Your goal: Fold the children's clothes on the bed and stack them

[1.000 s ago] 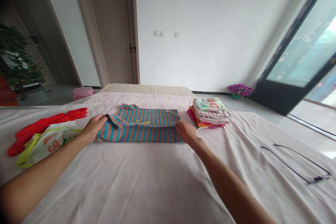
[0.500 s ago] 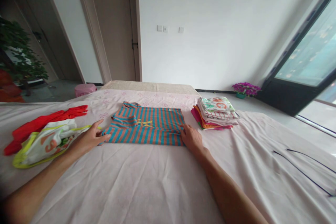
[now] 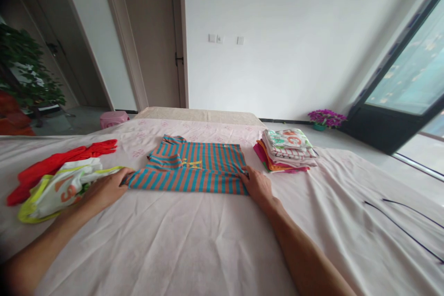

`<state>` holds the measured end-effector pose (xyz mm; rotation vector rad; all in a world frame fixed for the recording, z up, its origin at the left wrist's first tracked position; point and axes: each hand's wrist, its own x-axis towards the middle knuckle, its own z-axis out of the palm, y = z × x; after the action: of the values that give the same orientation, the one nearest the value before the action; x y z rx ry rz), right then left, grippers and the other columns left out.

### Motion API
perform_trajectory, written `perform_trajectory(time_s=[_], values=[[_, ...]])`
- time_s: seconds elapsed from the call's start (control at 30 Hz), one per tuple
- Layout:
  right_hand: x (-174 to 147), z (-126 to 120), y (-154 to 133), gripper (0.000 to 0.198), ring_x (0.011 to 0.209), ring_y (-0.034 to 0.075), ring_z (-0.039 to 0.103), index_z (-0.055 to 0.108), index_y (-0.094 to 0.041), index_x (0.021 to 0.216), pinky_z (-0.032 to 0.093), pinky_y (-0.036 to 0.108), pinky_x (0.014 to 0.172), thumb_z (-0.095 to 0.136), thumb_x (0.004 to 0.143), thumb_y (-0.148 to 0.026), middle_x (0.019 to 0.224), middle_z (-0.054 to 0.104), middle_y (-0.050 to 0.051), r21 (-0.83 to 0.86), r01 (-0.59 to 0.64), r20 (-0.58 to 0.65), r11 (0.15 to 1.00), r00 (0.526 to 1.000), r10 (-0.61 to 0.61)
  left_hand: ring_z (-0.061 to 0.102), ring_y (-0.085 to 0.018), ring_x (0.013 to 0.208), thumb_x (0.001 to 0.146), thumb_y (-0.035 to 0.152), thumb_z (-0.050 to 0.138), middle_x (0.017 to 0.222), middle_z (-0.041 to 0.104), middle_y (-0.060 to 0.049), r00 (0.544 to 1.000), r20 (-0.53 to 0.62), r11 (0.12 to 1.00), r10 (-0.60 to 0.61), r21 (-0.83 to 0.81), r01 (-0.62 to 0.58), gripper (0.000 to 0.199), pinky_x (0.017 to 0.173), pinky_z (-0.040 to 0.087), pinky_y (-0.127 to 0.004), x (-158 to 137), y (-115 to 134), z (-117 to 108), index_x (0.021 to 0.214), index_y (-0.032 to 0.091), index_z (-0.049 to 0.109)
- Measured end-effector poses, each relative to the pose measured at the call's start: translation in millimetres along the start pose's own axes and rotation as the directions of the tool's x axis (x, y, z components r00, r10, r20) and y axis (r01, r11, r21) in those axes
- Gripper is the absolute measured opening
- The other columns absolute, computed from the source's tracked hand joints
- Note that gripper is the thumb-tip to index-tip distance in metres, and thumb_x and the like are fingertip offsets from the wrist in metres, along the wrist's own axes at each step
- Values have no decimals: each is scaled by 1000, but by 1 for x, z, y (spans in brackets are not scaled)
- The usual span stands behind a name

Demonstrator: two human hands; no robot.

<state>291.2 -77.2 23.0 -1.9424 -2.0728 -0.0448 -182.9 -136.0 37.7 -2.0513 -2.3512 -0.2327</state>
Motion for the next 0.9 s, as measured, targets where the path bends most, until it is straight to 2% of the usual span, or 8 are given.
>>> perform_trajectory(time_s=[0.1,0.17,0.23,0.3,0.37,0.43,0.63,0.9], values=[[1,-1,0,39,94,23,69,61,-31,122,44,29,71,42,96,-53,104,74,4,-27,-18,17,999,1000,18,68,-28,96,82,10,41,100,73,-11,994,-36,985,102,146,-96,39,82,46,-38,-2,0,-1,113,18,62],[1,-1,-1,39,94,23,68,61,-31,123,44,30,72,42,96,-52,106,74,4,-46,-37,21,998,999,38,67,-29,94,84,8,38,97,73,-11,974,-159,978,160,158,-135,39,85,45,-42,-5,4,-4,110,18,65],[1,0,-1,39,97,23,68,60,-30,124,44,30,73,42,97,-51,110,72,4,-49,-44,11,998,999,45,65,-28,95,86,8,38,99,71,-10,926,-295,971,236,117,-210,37,88,45,-43,-8,12,-6,107,19,66],[1,1,0,38,100,23,66,58,-30,126,44,29,74,41,98,-50,115,70,4,-41,-37,-7,998,999,37,63,-26,98,88,11,40,102,70,-9,862,-371,934,346,43,-356,33,90,46,-41,-12,22,-6,105,20,67],[1,2,1,38,102,22,65,59,-30,125,44,29,75,41,98,-49,118,68,4,-37,-31,-21,999,999,31,62,-22,104,91,12,39,107,69,-7,803,-370,857,466,-35,-514,33,94,47,-37,-15,32,0,107,21,67],[2,2,3,37,102,21,65,61,-31,123,44,29,76,41,98,-48,119,67,4,-41,-38,-20,998,999,37,59,-21,112,94,17,40,118,66,-7,777,-346,807,526,-85,-584,34,100,46,-36,-17,41,10,118,22,64],[1,1,7,36,101,21,63,64,-29,119,43,30,79,43,97,-48,114,66,5,-51,-50,-36,997,998,48,50,-27,130,95,32,44,143,52,-12,849,-241,870,470,-35,-492,44,108,42,-45,-16,46,41,136,19,53],[-3,1,2,33,109,25,53,63,-27,122,39,35,91,44,98,-39,118,64,7,-169,4,-124,986,992,-25,49,-27,132,95,31,44,145,51,-11,846,-263,875,464,-9,-483,44,108,41,-46,-16,44,43,136,21,54]])
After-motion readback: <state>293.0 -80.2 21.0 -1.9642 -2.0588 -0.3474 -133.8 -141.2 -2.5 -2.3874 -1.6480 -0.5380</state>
